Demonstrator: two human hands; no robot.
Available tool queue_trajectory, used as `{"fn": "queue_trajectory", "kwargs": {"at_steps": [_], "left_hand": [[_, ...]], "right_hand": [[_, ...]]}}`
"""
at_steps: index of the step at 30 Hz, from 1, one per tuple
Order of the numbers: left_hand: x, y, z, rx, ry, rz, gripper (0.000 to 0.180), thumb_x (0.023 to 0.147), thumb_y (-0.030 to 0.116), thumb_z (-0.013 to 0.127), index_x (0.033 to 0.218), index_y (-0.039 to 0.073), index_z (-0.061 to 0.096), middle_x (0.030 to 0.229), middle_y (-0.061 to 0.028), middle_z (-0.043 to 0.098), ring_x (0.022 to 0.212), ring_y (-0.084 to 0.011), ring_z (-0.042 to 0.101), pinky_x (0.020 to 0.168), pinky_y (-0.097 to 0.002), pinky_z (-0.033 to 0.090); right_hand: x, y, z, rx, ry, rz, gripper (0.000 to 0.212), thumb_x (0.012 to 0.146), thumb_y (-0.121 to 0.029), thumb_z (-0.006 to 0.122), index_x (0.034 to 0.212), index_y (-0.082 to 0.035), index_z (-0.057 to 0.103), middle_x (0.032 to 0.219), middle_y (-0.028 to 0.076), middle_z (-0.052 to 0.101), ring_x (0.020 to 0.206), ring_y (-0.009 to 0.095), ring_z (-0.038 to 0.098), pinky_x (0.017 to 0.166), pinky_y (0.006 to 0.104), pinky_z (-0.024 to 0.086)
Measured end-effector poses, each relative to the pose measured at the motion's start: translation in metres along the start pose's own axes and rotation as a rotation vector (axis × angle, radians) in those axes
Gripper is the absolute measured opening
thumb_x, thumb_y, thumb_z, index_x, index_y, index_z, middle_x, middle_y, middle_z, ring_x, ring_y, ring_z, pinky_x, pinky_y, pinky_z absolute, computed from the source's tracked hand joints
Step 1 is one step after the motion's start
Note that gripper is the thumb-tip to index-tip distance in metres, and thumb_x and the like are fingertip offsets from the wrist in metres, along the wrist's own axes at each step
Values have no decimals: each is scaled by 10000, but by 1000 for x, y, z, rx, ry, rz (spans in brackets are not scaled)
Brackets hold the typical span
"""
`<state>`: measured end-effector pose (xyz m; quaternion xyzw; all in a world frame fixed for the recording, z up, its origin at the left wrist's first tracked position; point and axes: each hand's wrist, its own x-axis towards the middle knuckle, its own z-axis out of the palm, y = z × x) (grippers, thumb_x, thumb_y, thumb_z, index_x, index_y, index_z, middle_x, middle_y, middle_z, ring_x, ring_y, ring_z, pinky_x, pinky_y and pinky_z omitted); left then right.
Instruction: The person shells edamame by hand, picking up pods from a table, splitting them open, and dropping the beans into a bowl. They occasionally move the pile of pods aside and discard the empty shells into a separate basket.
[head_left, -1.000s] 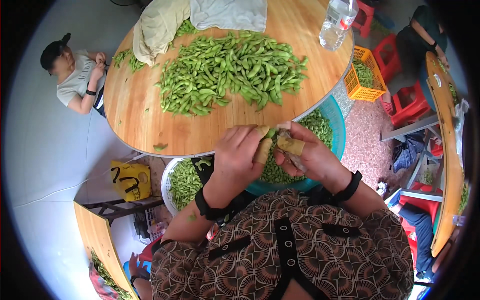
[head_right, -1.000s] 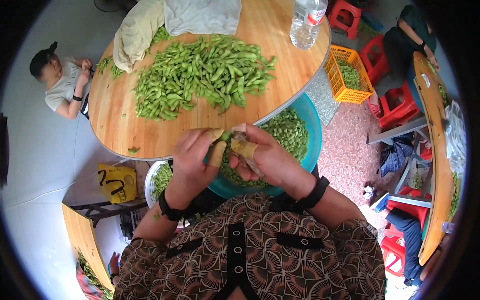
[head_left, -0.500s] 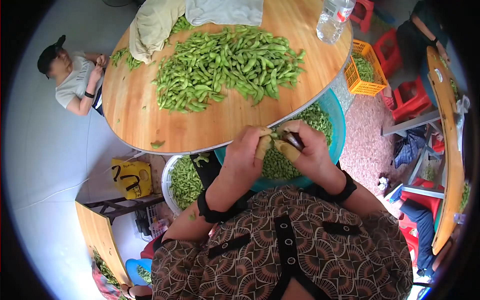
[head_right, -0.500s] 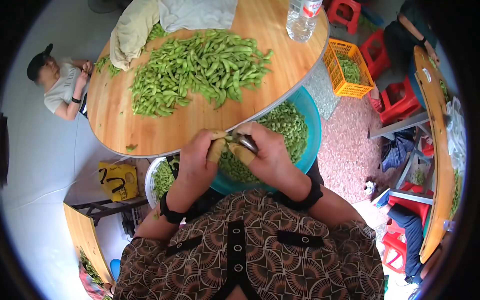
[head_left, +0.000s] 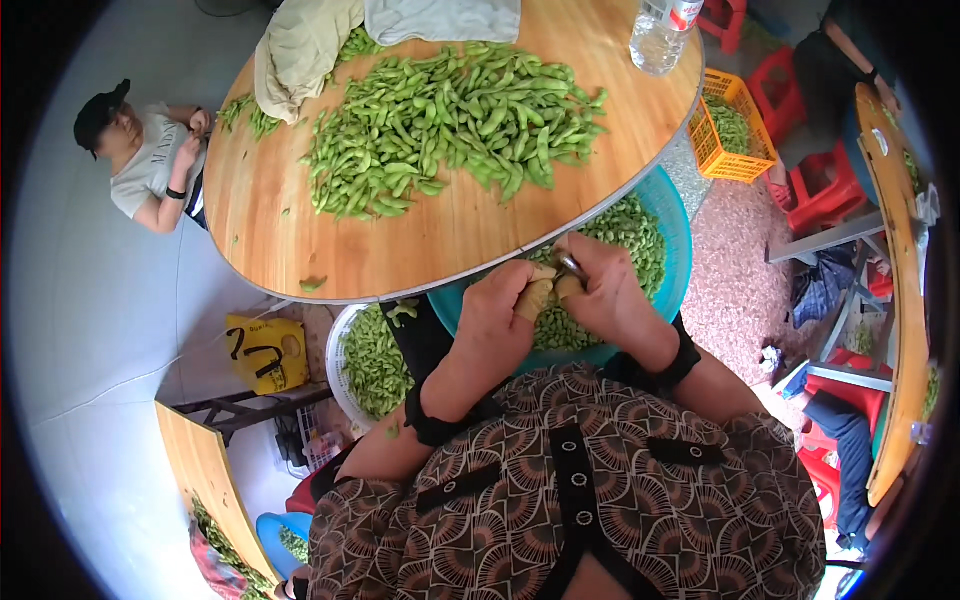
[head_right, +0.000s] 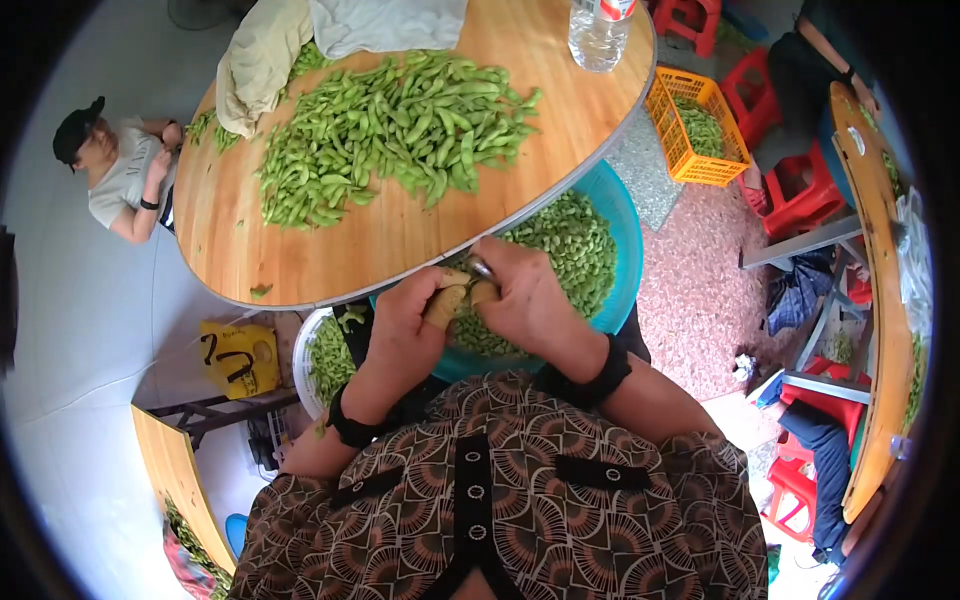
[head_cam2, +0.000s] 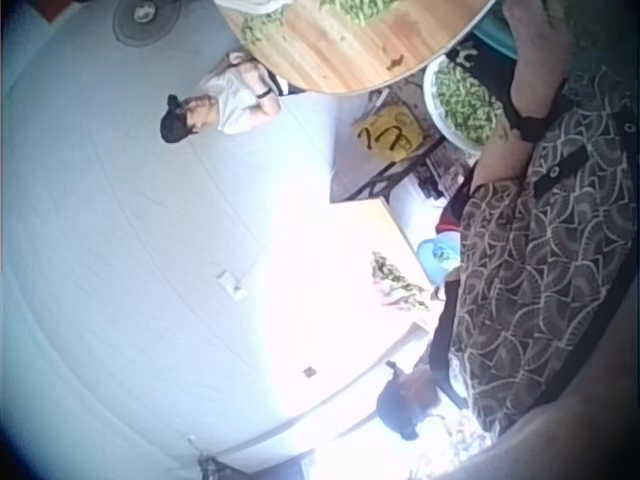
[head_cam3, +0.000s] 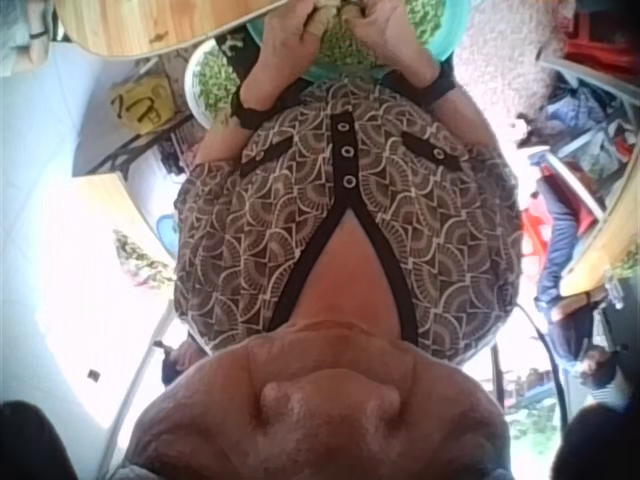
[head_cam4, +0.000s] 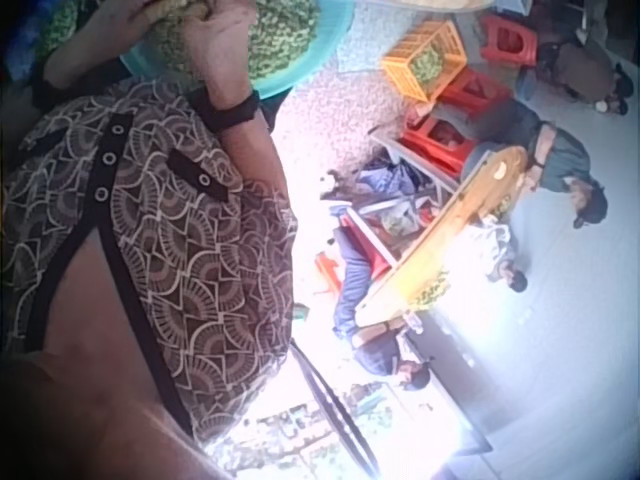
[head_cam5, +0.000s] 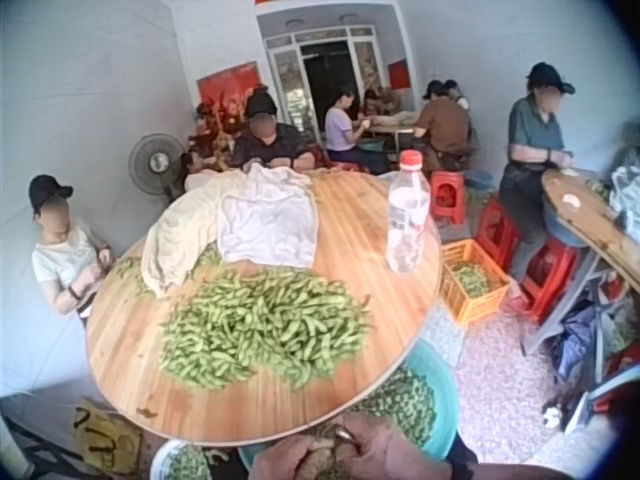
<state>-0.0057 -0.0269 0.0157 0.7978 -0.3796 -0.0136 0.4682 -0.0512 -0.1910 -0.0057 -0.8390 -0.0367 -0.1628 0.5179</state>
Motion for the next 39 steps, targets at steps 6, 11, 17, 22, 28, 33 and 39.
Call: {"fn": "queue_trajectory", "kwargs": {"at_steps": [6, 11, 17, 22, 28, 33, 39], "left_hand": [[3, -5, -9, -85, -18, -155, 111, 913, 18, 566, 1006, 11, 626, 719, -51, 611, 541, -97, 562, 506, -241, 443], [5, 10, -7, -192, -36, -258, 114, 931, 44, 576, 1027, -5, 616, 755, -49, 639, 605, -78, 593, 547, -222, 466], [0, 18, -12, -401, -11, -284, 199, 911, 4, 610, 1103, -25, 571, 880, -46, 662, 734, -97, 643, 665, -229, 518], [-7, 19, -30, -396, -102, -302, 266, 880, -47, 632, 1133, -29, 553, 959, -67, 659, 854, -126, 668, 744, -251, 544], [-15, 17, -31, -598, -61, -309, 229, 884, -51, 622, 1101, 7, 575, 900, -31, 651, 738, -80, 637, 632, -221, 521], [-18, 15, -28, -670, -76, -307, 193, 896, -63, 599, 1075, 9, 592, 927, -32, 643, 730, -79, 627, 630, -220, 519], [-20, 19, -34, -708, -93, -379, 141, 896, -55, 601, 1017, 12, 625, 920, -33, 643, 718, -77, 621, 629, -222, 514]], "right_hand": [[-14, 1, -9, 119, 91, 110, 169, 735, 42, 597, 892, -18, 572, 738, 111, 546, 603, 210, 521, 569, 330, 435], [-13, -19, -6, 181, 58, 111, 222, 776, -19, 681, 978, -26, 591, 770, 85, 585, 639, 155, 547, 611, 295, 469], [-2, -27, -14, 728, -150, 382, 203, 896, 13, 558, 1096, -25, 550, 822, 17, 626, 644, 57, 576, 472, 194, 399], [1, -24, -9, 874, -248, 410, 215, 900, 7, 574, 1107, -30, 533, 858, 30, 632, 644, 76, 589, 474, 196, 415], [3, -32, -8, 894, -374, 481, 236, 871, 33, 582, 1079, -55, 512, 841, 18, 608, 647, 73, 573, 500, 204, 416], [-1, -22, -2, 894, -331, 414, 285, 789, 79, 585, 1014, -75, 501, 824, -22, 532, 685, 55, 507, 576, 199, 404], [-1, -25, -7, 706, -331, 297, 226, 766, 82, 581, 924, -65, 513, 793, -39, 502, 726, 47, 475, 606, 213, 398]]}}
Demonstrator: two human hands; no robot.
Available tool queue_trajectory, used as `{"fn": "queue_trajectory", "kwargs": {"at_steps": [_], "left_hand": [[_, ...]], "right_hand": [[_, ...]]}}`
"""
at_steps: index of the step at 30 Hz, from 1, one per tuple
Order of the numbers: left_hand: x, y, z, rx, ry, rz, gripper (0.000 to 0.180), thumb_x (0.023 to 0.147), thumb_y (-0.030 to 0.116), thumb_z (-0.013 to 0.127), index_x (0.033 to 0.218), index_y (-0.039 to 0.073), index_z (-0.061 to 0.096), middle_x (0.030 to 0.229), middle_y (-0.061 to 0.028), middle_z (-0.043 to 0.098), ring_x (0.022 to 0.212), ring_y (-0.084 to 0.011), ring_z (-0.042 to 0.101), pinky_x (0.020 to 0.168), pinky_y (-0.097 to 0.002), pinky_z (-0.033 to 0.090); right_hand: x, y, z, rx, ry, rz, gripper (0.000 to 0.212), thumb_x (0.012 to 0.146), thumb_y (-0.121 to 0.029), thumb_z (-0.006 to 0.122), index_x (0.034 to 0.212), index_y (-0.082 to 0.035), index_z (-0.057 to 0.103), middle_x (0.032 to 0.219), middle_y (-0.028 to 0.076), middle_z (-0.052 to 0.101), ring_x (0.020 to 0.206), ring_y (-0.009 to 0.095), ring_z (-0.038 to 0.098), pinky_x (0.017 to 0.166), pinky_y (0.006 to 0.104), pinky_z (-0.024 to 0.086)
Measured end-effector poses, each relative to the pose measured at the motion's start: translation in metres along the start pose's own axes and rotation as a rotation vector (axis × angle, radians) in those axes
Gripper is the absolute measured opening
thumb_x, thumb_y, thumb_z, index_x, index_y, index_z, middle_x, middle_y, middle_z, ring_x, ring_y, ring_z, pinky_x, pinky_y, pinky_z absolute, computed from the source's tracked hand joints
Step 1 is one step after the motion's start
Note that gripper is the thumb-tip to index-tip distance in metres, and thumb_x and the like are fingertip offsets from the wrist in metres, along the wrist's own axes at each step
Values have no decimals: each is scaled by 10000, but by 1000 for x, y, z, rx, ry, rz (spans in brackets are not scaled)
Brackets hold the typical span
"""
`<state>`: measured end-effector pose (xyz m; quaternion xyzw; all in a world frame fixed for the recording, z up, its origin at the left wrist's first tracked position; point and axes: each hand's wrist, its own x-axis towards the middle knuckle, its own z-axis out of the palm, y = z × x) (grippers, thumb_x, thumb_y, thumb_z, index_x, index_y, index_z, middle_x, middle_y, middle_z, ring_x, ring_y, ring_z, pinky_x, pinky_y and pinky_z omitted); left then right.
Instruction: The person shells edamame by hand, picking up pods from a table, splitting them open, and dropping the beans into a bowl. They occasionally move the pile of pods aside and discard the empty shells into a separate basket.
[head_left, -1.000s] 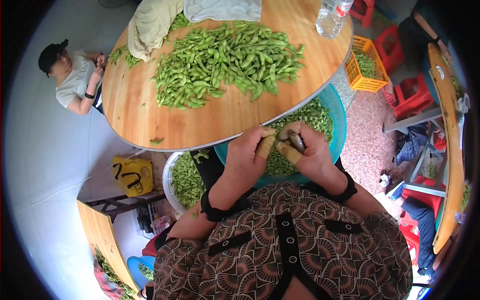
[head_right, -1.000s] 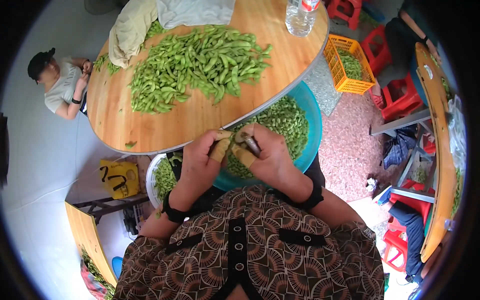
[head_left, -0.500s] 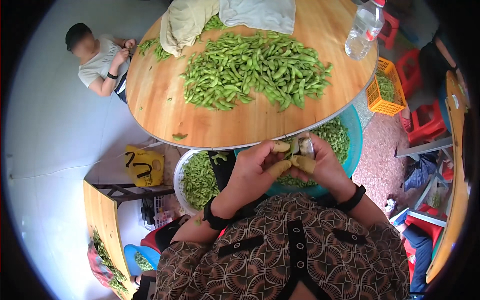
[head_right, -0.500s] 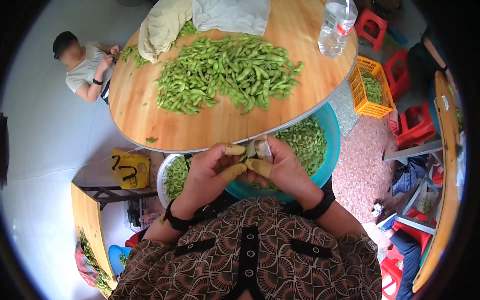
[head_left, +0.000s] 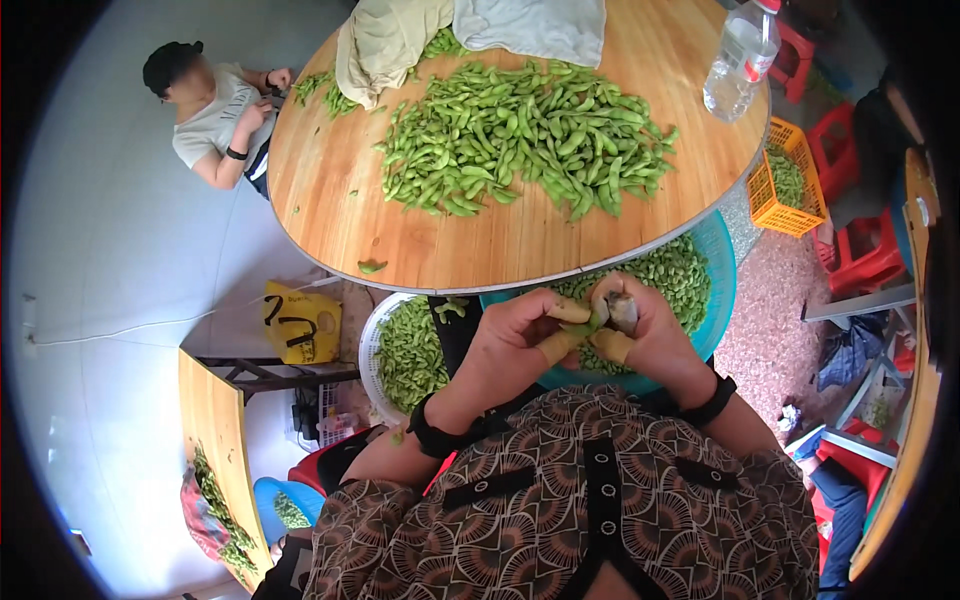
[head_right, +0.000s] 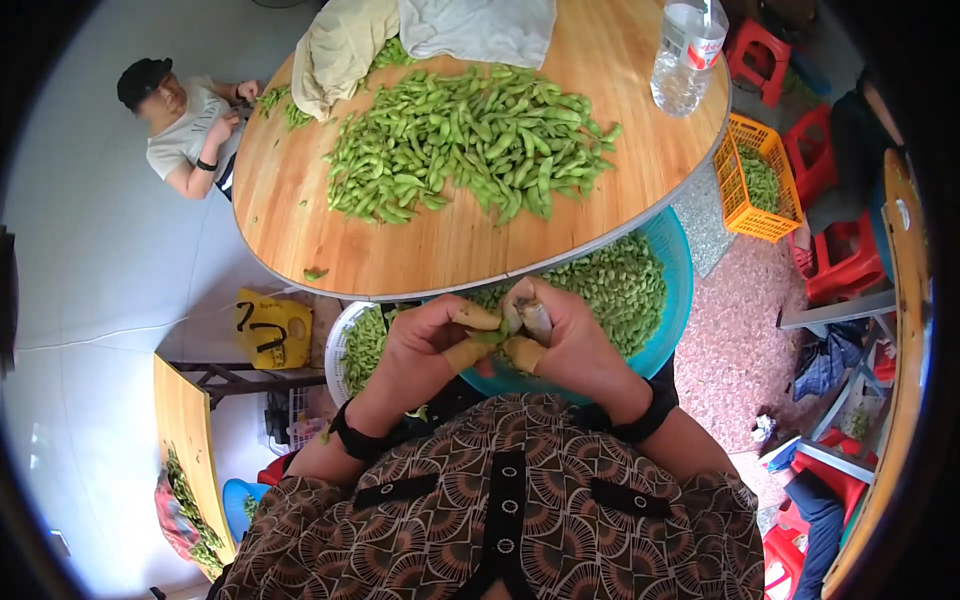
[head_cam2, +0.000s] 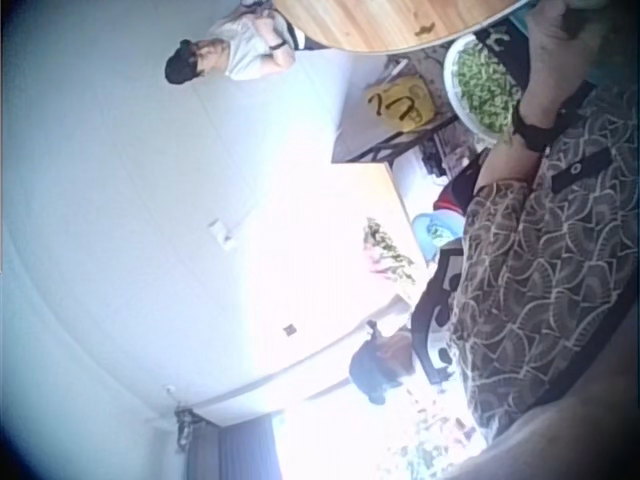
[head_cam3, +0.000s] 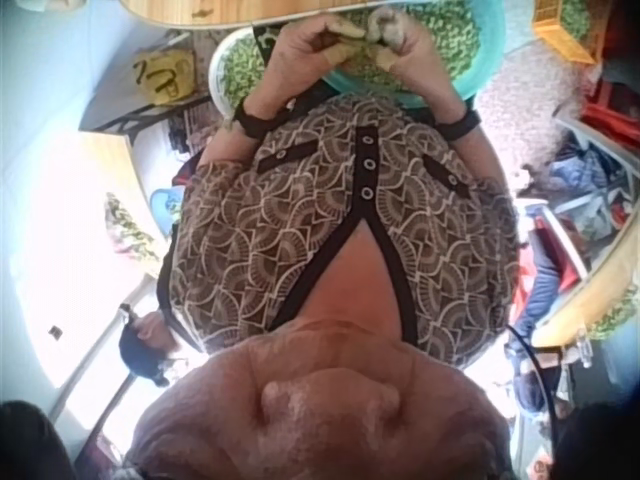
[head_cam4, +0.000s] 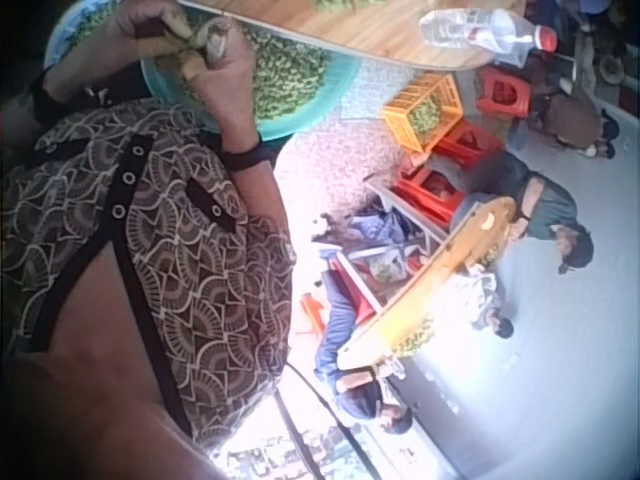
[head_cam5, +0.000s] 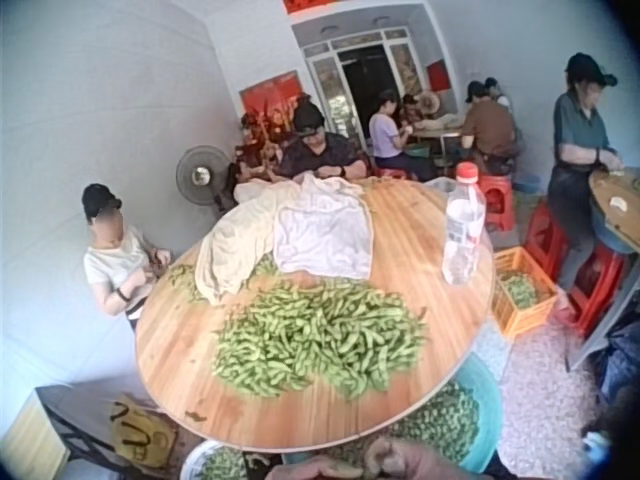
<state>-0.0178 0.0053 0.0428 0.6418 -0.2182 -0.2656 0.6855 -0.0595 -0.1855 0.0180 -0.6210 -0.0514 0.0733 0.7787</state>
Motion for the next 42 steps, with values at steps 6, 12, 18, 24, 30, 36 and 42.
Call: {"fn": "queue_trajectory", "kwargs": {"at_steps": [6, 12, 18, 24, 30, 36, 42], "left_hand": [[-29, 35, -79, 1177, 50, -2, 166, 775, 58, 712, 933, 24, 677, 860, -106, 644, 692, -223, 652, 636, -332, 512], [41, 31, -98, 1303, 288, 504, 155, 798, 16, 621, 946, 25, 665, 878, -155, 616, 805, -355, 603, 719, -413, 500], [71, 11, -115, 1513, 139, 381, 249, 771, -15, 524, 991, 44, 624, 902, -138, 586, 908, -349, 607, 762, -422, 518], [65, 16, -87, 1150, 295, 346, 138, 842, -2, 587, 976, 20, 564, 879, -111, 608, 816, -250, 641, 674, -366, 525], [43, 12, -23, -16, 95, 162, 198, 952, 15, 541, 1135, 25, 617, 924, -42, 632, 815, -120, 636, 751, -262, 555], [32, 8, -13, 981, 167, 676, 260, 868, -36, 605, 1126, -10, 618, 957, -148, 627, 803, -272, 660, 702, -327, 554], [32, 5, -2, 833, 221, 574, 234, 897, -5, 563, 1118, -1, 642, 923, -160, 648, 806, -276, 662, 708, -318, 529]], "right_hand": [[-9, 30, -31, -715, -88, -222, 171, 769, 4, 589, 934, -21, 551, 815, 131, 576, 743, 294, 599, 662, 366, 473], [-13, 69, -29, -808, -169, -113, 205, 873, -208, 564, 993, -42, 572, 874, 182, 593, 832, 377, 588, 740, 442, 467], [-12, 39, -18, -638, -61, -17, 216, 872, -144, 559, 1062, -42, 573, 848, 133, 597, 765, 273, 604, 699, 380, 467], [-9, 14, -13, -375, -27, 30, 215, 915, -122, 542, 1113, -37, 540, 783, 79, 599, 689, 154, 593, 625, 302, 472], [10, -18, 11, 11, -35, 121, 186, 1007, -156, 439, 1170, -80, 483, 828, 28, 614, 556, 82, 544, 484, 206, 406], [4, -13, 7, 149, 21, 69, 185, 1007, -142, 437, 1174, -69, 471, 834, 26, 614, 547, 71, 538, 459, 195, 376], [-4, -17, 5, 100, 44, 83, 212, 1006, -133, 439, 1204, -60, 459, 827, 25, 606, 543, 77, 527, 455, 202, 370]]}}
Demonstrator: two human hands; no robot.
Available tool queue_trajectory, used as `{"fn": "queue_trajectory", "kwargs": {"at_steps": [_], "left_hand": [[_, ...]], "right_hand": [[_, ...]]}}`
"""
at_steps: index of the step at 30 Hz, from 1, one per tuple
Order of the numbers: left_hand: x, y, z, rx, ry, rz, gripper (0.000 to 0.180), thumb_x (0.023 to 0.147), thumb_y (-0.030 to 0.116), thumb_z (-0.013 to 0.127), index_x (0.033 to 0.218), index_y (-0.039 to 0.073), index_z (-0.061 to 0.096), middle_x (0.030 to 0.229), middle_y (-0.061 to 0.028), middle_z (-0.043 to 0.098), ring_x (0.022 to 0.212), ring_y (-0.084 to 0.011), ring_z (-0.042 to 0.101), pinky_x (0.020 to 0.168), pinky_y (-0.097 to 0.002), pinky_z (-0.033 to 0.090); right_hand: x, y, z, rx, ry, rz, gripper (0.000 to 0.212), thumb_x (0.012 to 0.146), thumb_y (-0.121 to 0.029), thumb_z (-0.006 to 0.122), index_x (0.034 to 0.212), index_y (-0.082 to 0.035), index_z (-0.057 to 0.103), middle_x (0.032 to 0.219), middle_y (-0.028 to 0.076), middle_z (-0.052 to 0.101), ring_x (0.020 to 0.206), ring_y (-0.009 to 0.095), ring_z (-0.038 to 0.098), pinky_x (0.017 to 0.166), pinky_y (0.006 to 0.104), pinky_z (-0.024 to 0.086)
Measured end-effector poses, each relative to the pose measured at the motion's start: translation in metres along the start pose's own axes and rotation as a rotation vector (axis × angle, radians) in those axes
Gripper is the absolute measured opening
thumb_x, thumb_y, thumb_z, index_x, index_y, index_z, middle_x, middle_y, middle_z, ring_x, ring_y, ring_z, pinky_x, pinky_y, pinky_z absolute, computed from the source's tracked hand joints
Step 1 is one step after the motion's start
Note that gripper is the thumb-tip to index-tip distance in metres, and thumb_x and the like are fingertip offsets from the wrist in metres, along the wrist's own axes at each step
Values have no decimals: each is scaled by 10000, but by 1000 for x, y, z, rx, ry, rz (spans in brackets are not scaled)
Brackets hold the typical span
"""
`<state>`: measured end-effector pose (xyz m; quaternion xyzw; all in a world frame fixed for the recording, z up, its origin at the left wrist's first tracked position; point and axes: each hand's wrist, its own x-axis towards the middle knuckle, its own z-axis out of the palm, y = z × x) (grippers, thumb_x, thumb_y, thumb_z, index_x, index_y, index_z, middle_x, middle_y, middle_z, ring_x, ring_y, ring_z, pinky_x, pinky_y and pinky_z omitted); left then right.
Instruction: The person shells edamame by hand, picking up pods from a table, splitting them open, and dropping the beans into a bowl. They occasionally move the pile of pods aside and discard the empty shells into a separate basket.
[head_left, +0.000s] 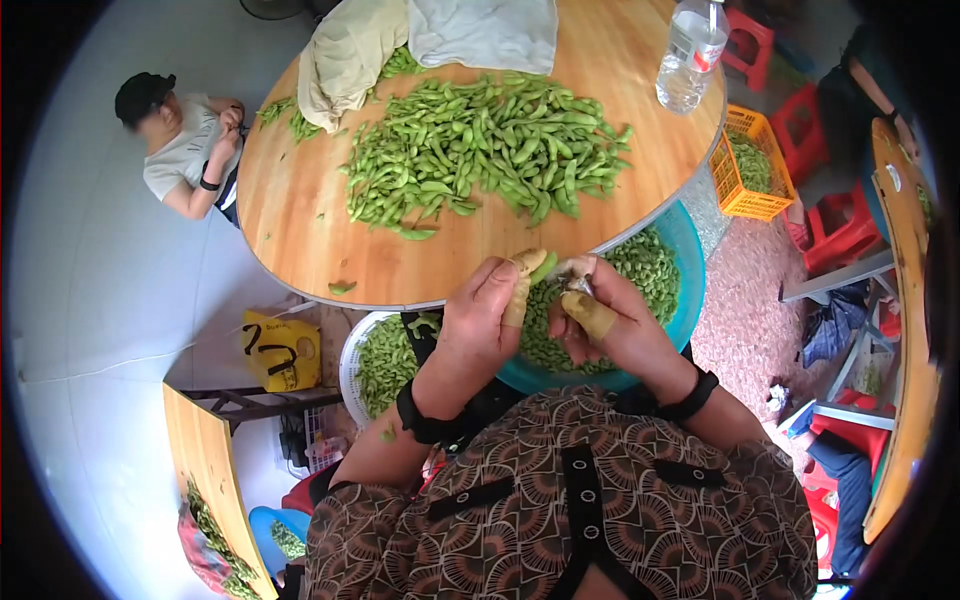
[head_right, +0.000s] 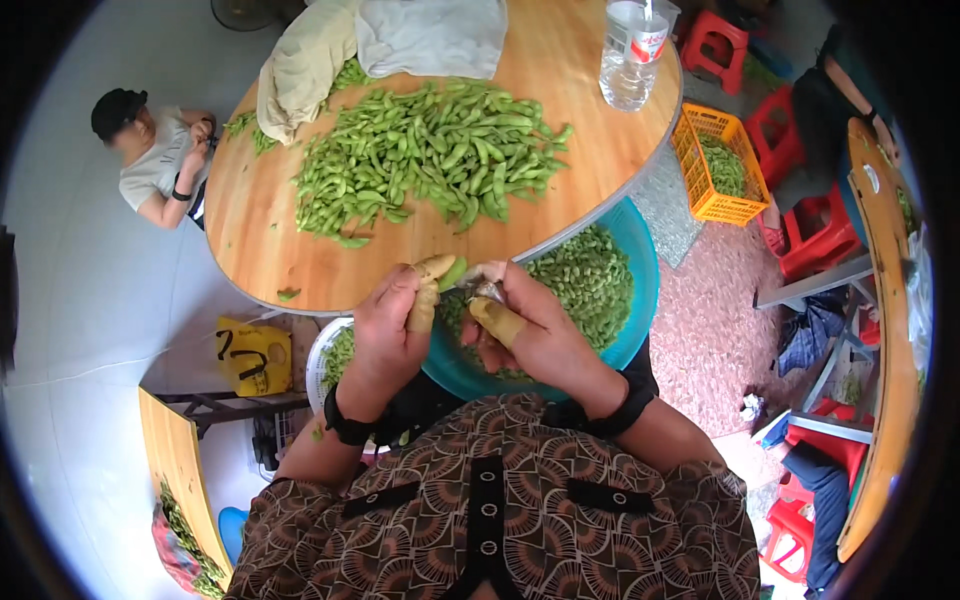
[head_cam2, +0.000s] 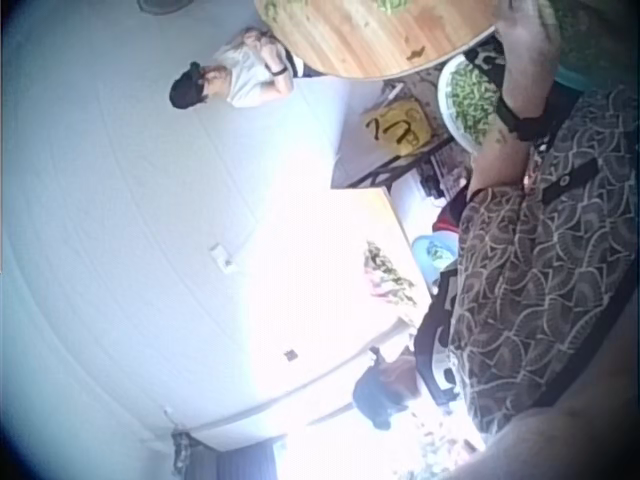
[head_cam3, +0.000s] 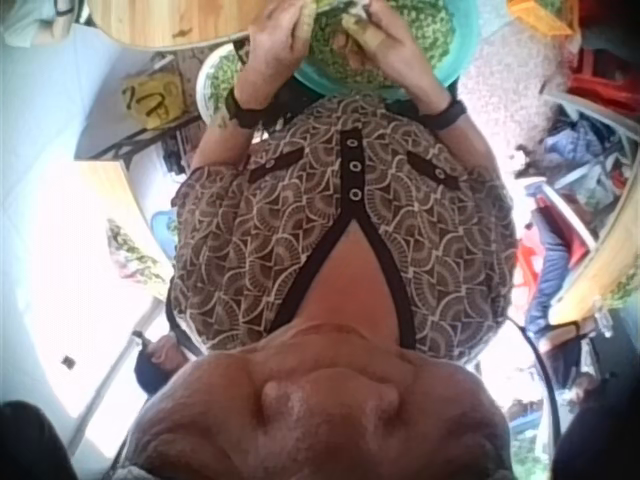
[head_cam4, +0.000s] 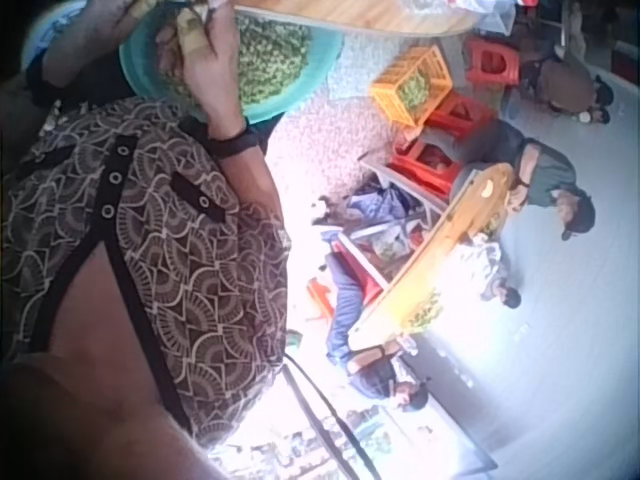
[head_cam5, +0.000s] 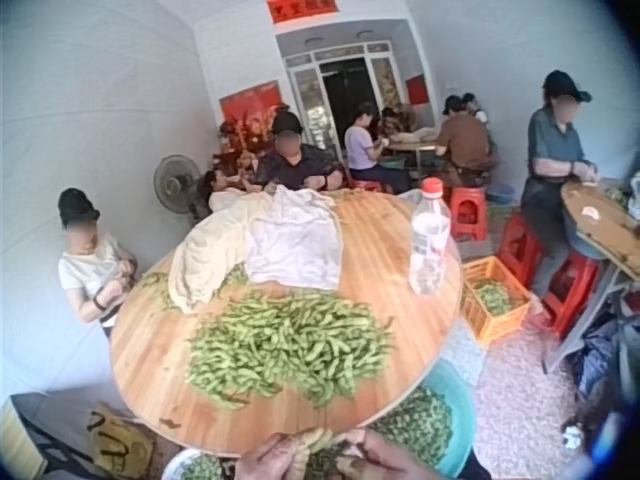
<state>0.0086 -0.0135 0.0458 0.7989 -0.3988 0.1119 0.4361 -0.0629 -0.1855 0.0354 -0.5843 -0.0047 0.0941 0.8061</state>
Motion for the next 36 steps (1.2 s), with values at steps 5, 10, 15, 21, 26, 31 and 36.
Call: {"fn": "queue_trajectory", "kwargs": {"at_steps": [5, 10, 15, 21, 26, 31, 36], "left_hand": [[0, -1, 3, -99, -72, -23, 325, 888, -39, 527, 1204, -12, 600, 901, -174, 605, 733, -300, 625, 639, -333, 509], [1, 0, 3, -119, -103, -27, 348, 888, -40, 538, 1226, 12, 605, 845, -150, 582, 676, -280, 587, 595, -332, 484], [-5, 6, 2, -24, -106, 150, 331, 928, -21, 510, 1244, 26, 600, 741, -78, 514, 584, -190, 504, 528, -297, 432], [-17, -15, 12, -1420, -292, -844, 249, 980, 118, 520, 1196, 26, 602, 784, 24, 553, 593, -51, 435, 508, -204, 371], [-12, -8, 14, -126, -102, -112, 196, 899, 83, 642, 1088, 29, 645, 871, -63, 648, 675, -163, 605, 575, -241, 477], [-12, -5, 20, -61, -32, -38, 117, 885, 27, 612, 997, 27, 646, 867, -139, 661, 749, -269, 664, 614, -283, 507], [-12, -16, 17, -461, -219, -530, 105, 914, 76, 582, 981, 11, 630, 848, -148, 651, 734, -288, 649, 648, -321, 504]], "right_hand": [[-1, 10, -3, 90, 52, -32, 259, 1011, -129, 439, 1267, -95, 426, 824, 39, 597, 533, 93, 505, 453, 217, 358], [0, 15, -6, 138, 30, -13, 269, 1010, -121, 435, 1279, -120, 421, 807, 39, 585, 518, 90, 477, 447, 218, 347], [-2, 15, -18, 348, -88, 71, 286, 997, -143, 456, 1282, -126, 433, 754, 37, 556, 466, 67, 421, 402, 202, 309], [5, 29, -30, 741, -296, 238, 320, 962, -213, 514, 1245, -79, 447, 722, 49, 542, 396, 79, 394, 342, 205, 265], [4, 17, -26, 613, -147, 276, 309, 965, -212, 510, 1228, -64, 443, 733, 50, 556, 404, 97, 417, 349, 213, 280], [1, 18, -23, 542, -128, 259, 287, 965, -217, 507, 1211, -78, 455, 741, 53, 572, 418, 113, 428, 364, 235, 298], [-2, 24, -28, -264, 0, -19, 226, 915, -123, 584, 1123, -65, 519, 751, 65, 589, 576, 155, 538, 541, 277, 428]]}}
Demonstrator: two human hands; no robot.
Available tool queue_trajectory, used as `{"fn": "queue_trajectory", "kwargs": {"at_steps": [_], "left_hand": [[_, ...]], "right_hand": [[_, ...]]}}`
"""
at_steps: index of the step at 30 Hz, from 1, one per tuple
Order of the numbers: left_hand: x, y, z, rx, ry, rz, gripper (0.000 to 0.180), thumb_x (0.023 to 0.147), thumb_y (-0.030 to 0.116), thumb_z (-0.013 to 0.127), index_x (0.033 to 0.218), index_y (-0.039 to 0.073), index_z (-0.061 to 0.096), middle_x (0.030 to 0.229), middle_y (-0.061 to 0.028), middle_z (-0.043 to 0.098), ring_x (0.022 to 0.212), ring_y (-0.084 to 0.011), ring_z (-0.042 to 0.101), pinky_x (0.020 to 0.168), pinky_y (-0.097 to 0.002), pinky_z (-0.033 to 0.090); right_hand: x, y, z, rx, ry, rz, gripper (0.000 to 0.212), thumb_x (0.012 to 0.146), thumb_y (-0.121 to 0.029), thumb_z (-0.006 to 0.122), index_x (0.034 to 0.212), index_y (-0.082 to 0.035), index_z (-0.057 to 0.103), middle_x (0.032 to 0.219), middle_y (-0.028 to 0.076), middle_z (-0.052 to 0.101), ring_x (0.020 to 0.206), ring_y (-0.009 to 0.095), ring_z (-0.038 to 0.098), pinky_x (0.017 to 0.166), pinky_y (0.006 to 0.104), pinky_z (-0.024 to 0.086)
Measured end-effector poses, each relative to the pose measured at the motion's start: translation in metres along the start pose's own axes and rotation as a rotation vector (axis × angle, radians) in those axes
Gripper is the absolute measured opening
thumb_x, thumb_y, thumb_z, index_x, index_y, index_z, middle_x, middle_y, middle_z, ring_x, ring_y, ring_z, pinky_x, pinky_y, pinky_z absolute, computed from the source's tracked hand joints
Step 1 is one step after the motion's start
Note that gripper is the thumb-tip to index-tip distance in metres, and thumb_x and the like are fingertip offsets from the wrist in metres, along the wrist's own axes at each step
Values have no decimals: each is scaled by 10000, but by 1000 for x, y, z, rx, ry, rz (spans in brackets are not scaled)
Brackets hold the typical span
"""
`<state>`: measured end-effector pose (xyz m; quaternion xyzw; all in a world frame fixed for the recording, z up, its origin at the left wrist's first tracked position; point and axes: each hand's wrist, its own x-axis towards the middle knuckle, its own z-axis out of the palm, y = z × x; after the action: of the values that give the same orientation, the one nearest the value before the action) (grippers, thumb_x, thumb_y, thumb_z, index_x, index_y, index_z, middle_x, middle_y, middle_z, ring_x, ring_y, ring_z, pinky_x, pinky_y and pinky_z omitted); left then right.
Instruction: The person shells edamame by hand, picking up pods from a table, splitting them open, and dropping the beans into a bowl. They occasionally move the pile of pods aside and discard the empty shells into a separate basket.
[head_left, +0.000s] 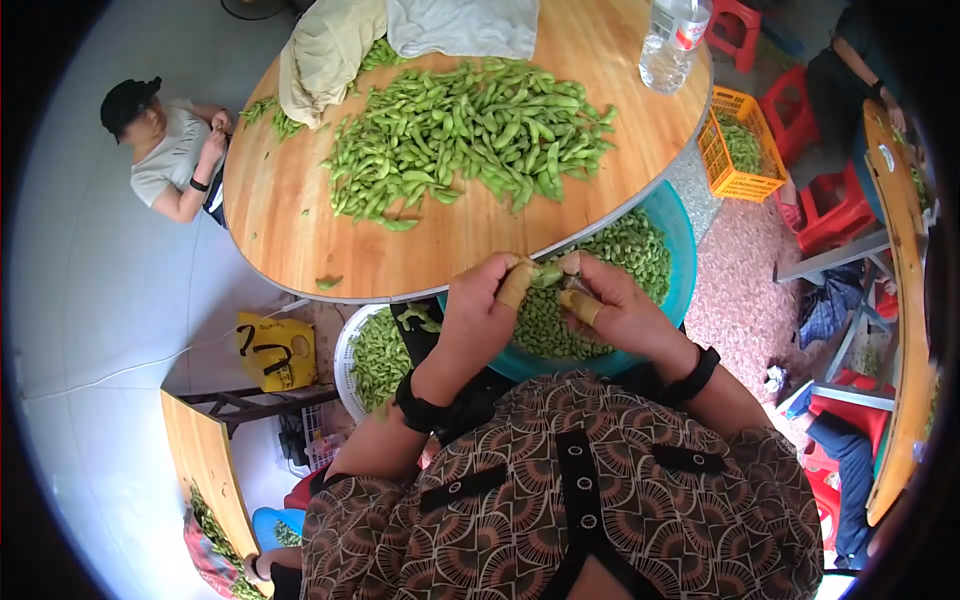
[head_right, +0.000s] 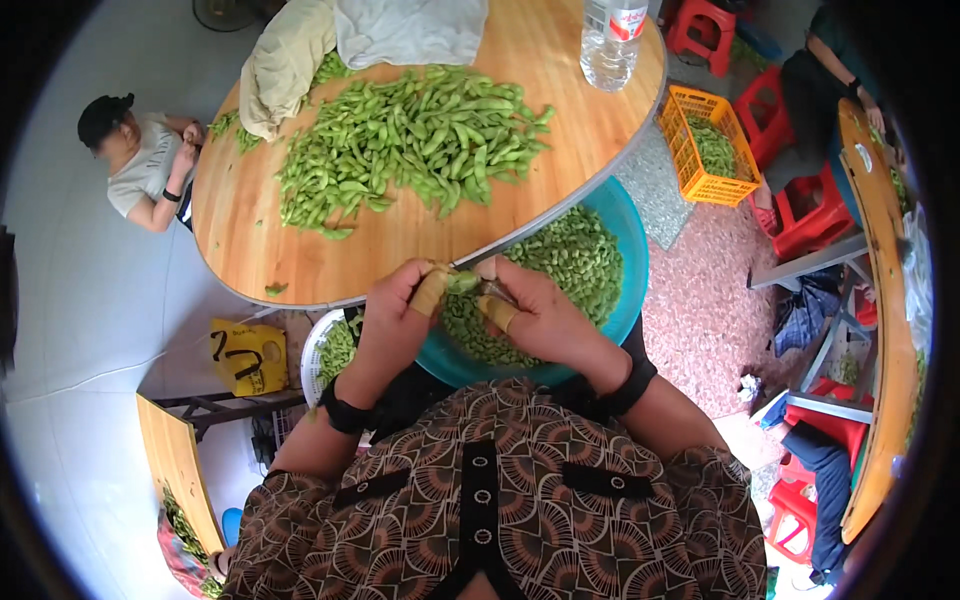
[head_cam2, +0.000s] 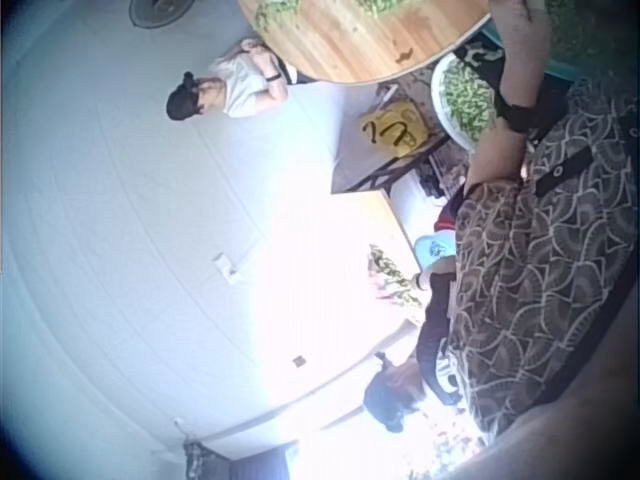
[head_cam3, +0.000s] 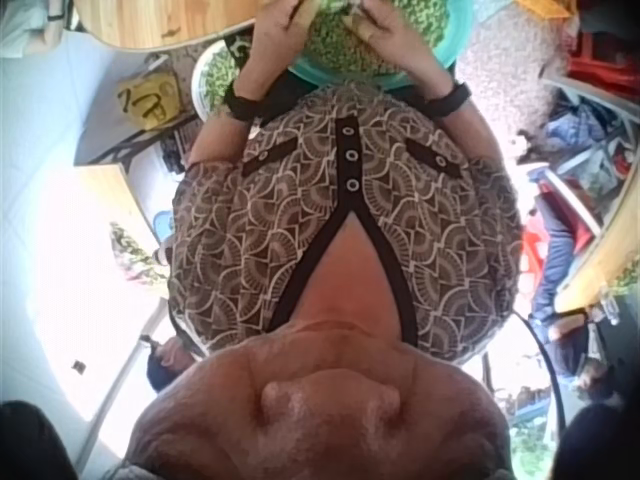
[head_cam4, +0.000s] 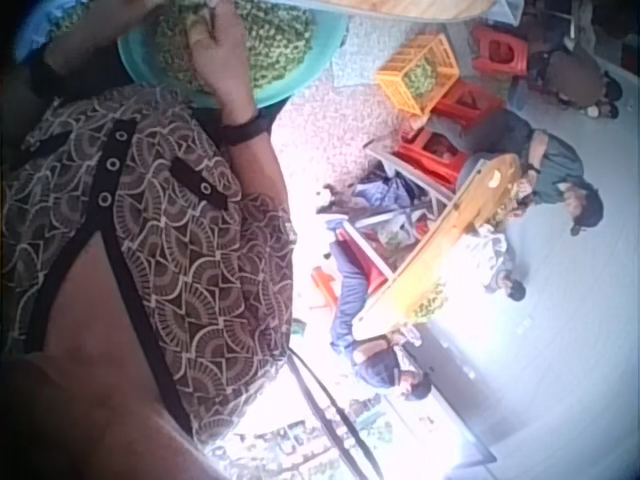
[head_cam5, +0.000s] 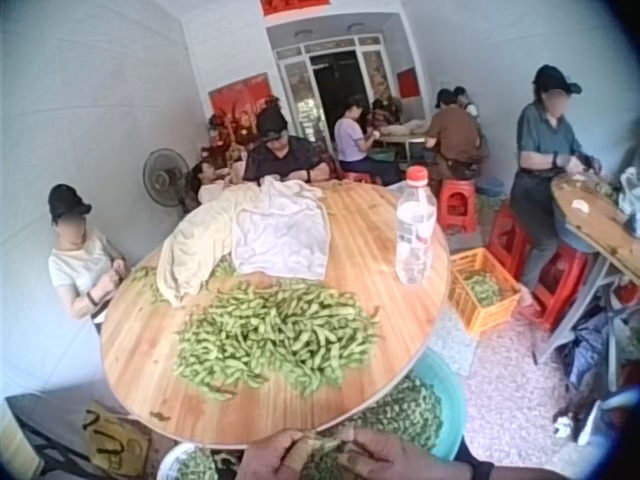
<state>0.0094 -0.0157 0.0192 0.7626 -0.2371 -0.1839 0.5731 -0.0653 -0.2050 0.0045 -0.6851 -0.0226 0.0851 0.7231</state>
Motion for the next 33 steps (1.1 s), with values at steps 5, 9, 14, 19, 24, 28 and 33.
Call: {"fn": "queue_trajectory", "kwargs": {"at_steps": [5, 9, 14, 19, 24, 28, 33], "left_hand": [[-6, -3, 10, 462, 118, 437, 126, 922, 98, 581, 994, 1, 617, 845, -155, 642, 722, -284, 637, 656, -327, 493], [-10, 8, 4, 296, -57, 232, 120, 864, 33, 607, 978, -4, 601, 861, -184, 639, 795, -376, 627, 681, -379, 505], [-10, 0, 6, 257, -60, 259, 117, 884, 0, 583, 998, 10, 603, 865, -110, 666, 768, -210, 665, 686, -286, 513], [-15, 13, 4, 207, -90, 210, 269, 869, -6, 608, 1123, -3, 520, 915, -123, 661, 813, -194, 667, 723, -275, 512], [-19, 21, 0, 108, -120, 239, 270, 845, -28, 614, 1099, 19, 534, 932, -103, 616, 778, -202, 651, 705, -282, 498], [-32, 29, -21, 341, -153, 243, 230, 835, 37, 642, 1057, 27, 581, 895, -136, 635, 754, -275, 652, 683, -339, 504], [-22, 49, -78, 1016, -151, 153, 150, 853, 183, 593, 894, 47, 639, 782, -190, 614, 761, -390, 603, 668, -482, 476]], "right_hand": [[4, 9, 8, -365, 266, -347, 235, 832, -48, 656, 1046, -39, 560, 767, 54, 564, 673, 147, 554, 624, 272, 449], [5, 5, 0, -361, 159, -293, 201, 791, -50, 674, 966, -42, 576, 746, 98, 572, 637, 212, 555, 615, 322, 455], [6, 12, 4, -484, 345, -376, 241, 766, -19, 682, 979, -33, 569, 762, 114, 565, 641, 217, 556, 612, 331, 458], [0, -5, 15, -420, 311, -476, 239, 788, 7, 668, 997, -25, 557, 781, 85, 574, 622, 173, 550, 579, 313, 447], [0, -8, 2, 504, -77, 177, 91, 883, -43, 620, 952, -47, 560, 790, -35, 553, 653, 37, 522, 570, 227, 435], [4, 6, 6, 128, -14, 23, 114, 856, -41, 618, 954, -43, 561, 770, 13, 573, 660, 110, 562, 589, 261, 456], [-5, 92, -20, -975, 36, -169, 214, 805, -157, 605, 981, -41, 568, 845, 175, 614, 810, 375, 611, 699, 455, 490]]}}
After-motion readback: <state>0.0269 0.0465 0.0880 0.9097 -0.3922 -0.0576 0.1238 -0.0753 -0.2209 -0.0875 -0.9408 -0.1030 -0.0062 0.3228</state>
